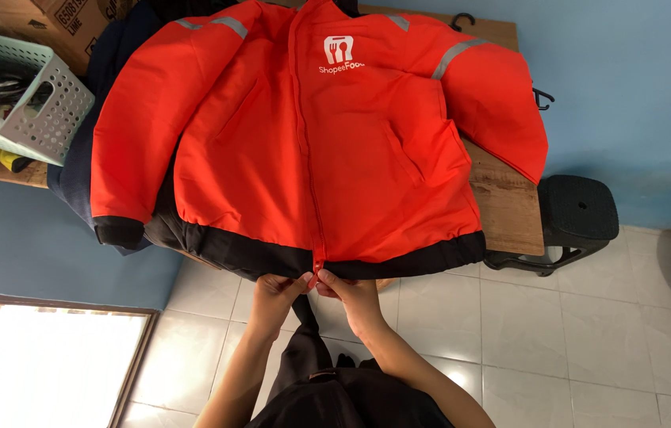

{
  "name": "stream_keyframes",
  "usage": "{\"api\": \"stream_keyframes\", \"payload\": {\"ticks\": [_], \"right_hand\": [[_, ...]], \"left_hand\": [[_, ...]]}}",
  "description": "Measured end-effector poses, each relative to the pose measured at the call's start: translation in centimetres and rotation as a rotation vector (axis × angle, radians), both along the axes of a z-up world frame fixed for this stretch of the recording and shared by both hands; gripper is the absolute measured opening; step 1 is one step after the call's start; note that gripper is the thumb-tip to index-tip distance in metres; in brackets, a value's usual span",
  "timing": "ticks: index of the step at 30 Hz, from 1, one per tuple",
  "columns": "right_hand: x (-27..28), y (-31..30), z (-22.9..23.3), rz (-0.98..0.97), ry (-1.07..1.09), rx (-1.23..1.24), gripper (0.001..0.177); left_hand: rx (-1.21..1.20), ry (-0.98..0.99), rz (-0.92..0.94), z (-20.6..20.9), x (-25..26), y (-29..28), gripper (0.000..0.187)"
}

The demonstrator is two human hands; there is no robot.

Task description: Hanging a red jacket and a black jacket on wall-mounted hooks using plastic hangers.

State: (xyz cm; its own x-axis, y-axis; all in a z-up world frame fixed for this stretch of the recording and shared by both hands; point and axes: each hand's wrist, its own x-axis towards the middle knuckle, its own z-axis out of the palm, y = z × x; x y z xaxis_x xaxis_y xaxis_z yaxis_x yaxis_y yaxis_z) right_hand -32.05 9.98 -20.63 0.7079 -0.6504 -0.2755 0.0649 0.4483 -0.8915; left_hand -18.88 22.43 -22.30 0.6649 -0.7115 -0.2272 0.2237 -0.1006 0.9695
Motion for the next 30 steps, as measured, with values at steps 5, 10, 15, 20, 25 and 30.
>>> {"api": "stream_keyframes", "payload": {"ticks": [5,10,15,20,25,30], "right_hand": [[0.4,-0.1,0.2,0.007,-0.005,-0.003,0.015],[-1.6,-1.6,0.9,0.135,-0.028,-0.068,0.016],[-3.8,-0.5,8.7,0.389,0.293,-1.112,0.024],[-1.7,-1.4,8.1,0.240,0.078,-1.689,0.035],[-1.0,-2.4,7.2,0.403,0.145,-1.646,0.015],[-0.4,-2.2,5.8,0.367,0.071,-1.840,0.026]], "left_hand": [[0.107,-0.073,0.000,-0.4,-0.4,0.2,0.025],[-0.012,0.037,0.035,-1.0,-0.6,0.2,0.025],[-0.044,0.054,-0.006,-1.0,-0.2,0.4,0.026],[-0.058,0.059,-0.043,-2.3,-0.1,0.4,0.023],[-0.019,0.076,0.001,-2.0,-0.3,0.5,0.026],[-0.037,0.088,0.020,-3.6,0.0,0.7,0.023]]}}
